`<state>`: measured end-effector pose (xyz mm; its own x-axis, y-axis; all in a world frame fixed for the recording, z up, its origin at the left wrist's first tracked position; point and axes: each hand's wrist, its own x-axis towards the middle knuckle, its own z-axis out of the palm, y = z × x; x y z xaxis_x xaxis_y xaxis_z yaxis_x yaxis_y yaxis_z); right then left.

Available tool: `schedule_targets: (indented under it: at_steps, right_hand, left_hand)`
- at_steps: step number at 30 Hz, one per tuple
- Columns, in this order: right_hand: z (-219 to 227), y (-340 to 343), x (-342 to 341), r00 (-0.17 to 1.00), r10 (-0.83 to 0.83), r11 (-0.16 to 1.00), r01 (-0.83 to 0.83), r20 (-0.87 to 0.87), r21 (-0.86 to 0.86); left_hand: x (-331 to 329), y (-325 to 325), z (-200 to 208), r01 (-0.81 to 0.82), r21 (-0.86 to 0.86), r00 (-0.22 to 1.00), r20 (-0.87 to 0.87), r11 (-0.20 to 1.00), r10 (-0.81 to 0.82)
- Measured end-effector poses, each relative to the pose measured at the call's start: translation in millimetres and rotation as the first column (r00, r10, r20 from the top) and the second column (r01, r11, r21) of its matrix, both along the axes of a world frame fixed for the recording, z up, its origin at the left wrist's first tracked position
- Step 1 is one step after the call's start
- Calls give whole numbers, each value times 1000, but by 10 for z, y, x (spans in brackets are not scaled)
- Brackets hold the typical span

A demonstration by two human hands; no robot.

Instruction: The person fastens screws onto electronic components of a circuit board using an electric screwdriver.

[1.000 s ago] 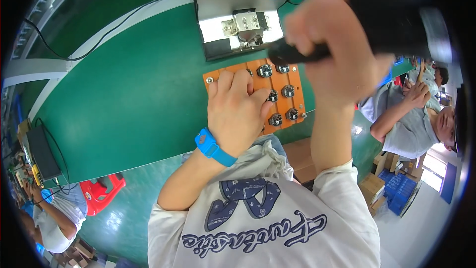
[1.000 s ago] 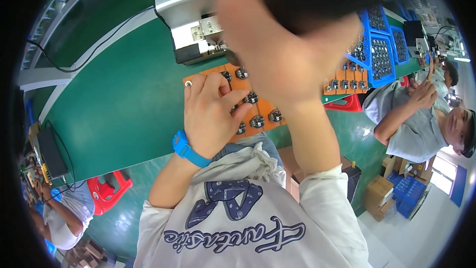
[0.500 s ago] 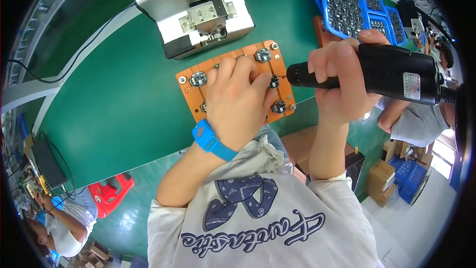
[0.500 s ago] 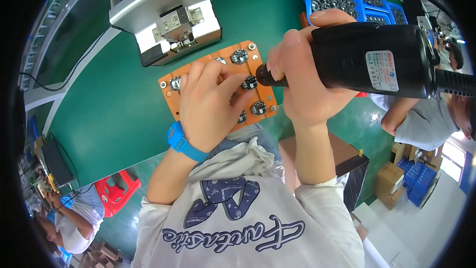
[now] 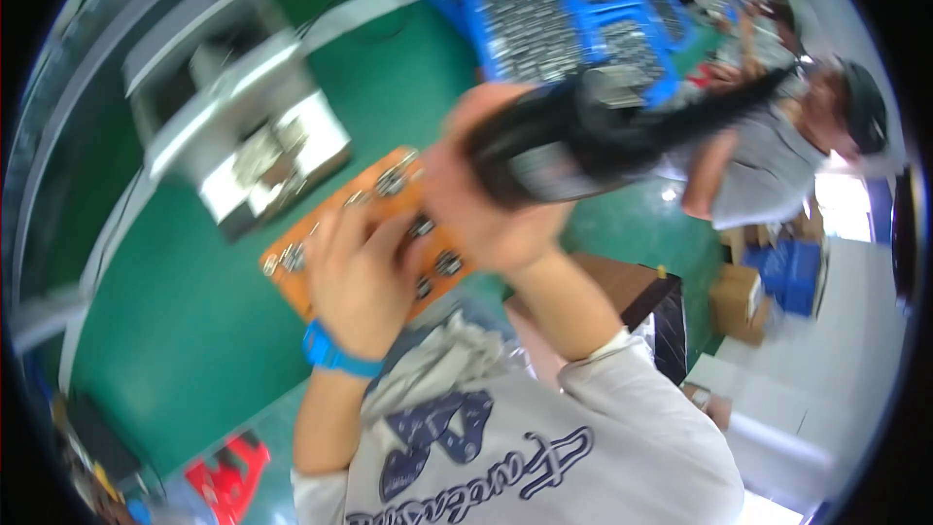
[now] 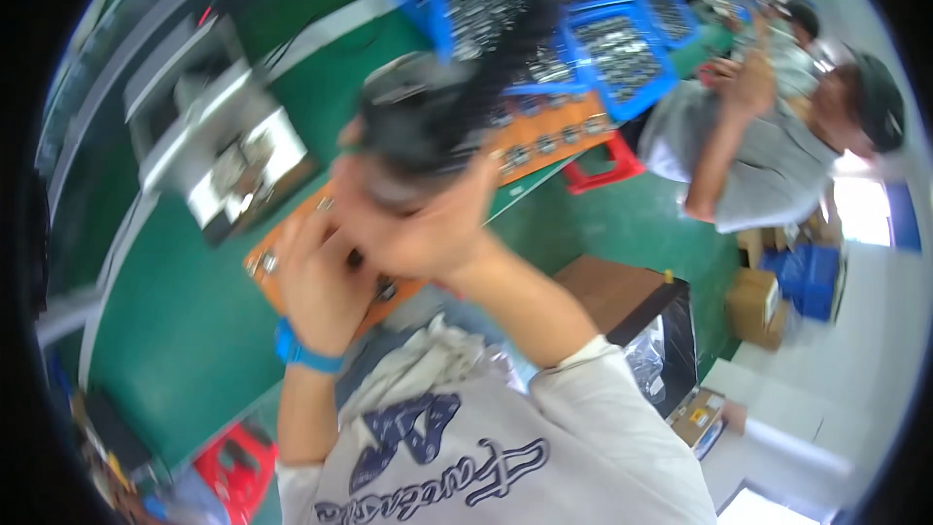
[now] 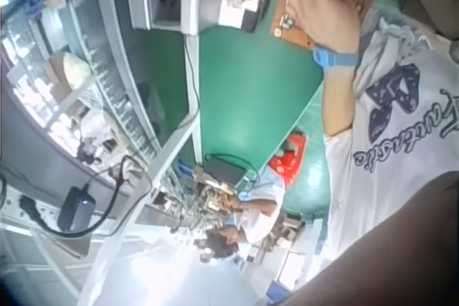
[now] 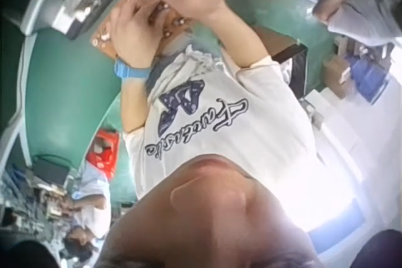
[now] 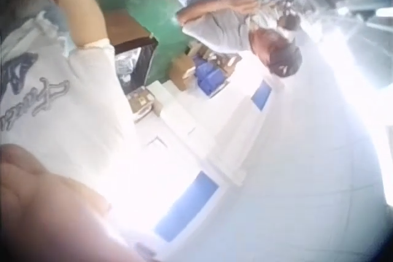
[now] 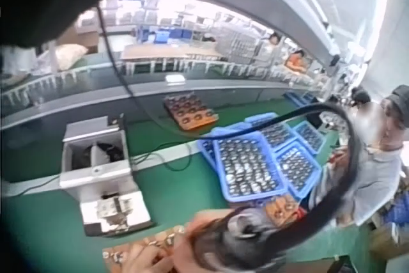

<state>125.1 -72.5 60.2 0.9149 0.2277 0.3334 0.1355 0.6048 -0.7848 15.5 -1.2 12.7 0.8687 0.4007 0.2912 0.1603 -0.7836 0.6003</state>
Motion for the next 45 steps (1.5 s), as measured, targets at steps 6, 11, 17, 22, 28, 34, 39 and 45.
schedule_targets:
  at_steps: [6, 11, 17, 22, 28, 34, 39, 45]
  right_hand:
    - [39, -203, 47, 967, 190, 923, -119, 168, -365]
    - [59, -213, 95, 950, 176, 934, -77, 258, -350]
    - [49, -167, 142, 955, 166, 953, -91, 247, -291]
    - [55, -149, 144, 952, 187, 952, -115, 243, -283]
    - [-4, -116, 127, 939, 145, 958, -54, 312, -282]
    - [-32, -103, 131, 957, 125, 948, -38, 261, -315]
    - [14, -173, 98, 966, 137, 945, -61, 219, -320]
    - [180, -407, 43, 915, 84, 965, 23, 395, -261]
  left_hand:
    - [-11, -19, 72, 36, 66, 999, 35, 997, -38]
    - [36, -44, 81, 32, 41, 999, 20, 999, -32]
    - [55, -23, 90, 30, 31, 999, 17, 999, -31]
    - [48, -3, 50, 38, 27, 999, 8, 999, -38]
    - [23, 6, 37, 52, -17, 999, 3, 998, -52]
    - [44, 1, 66, 70, -15, 997, 44, 997, -69]
    - [43, -13, 106, 68, -5, 998, 2, 998, -68]
    - [91, -84, 205, 58, 61, 998, 22, 996, -60]
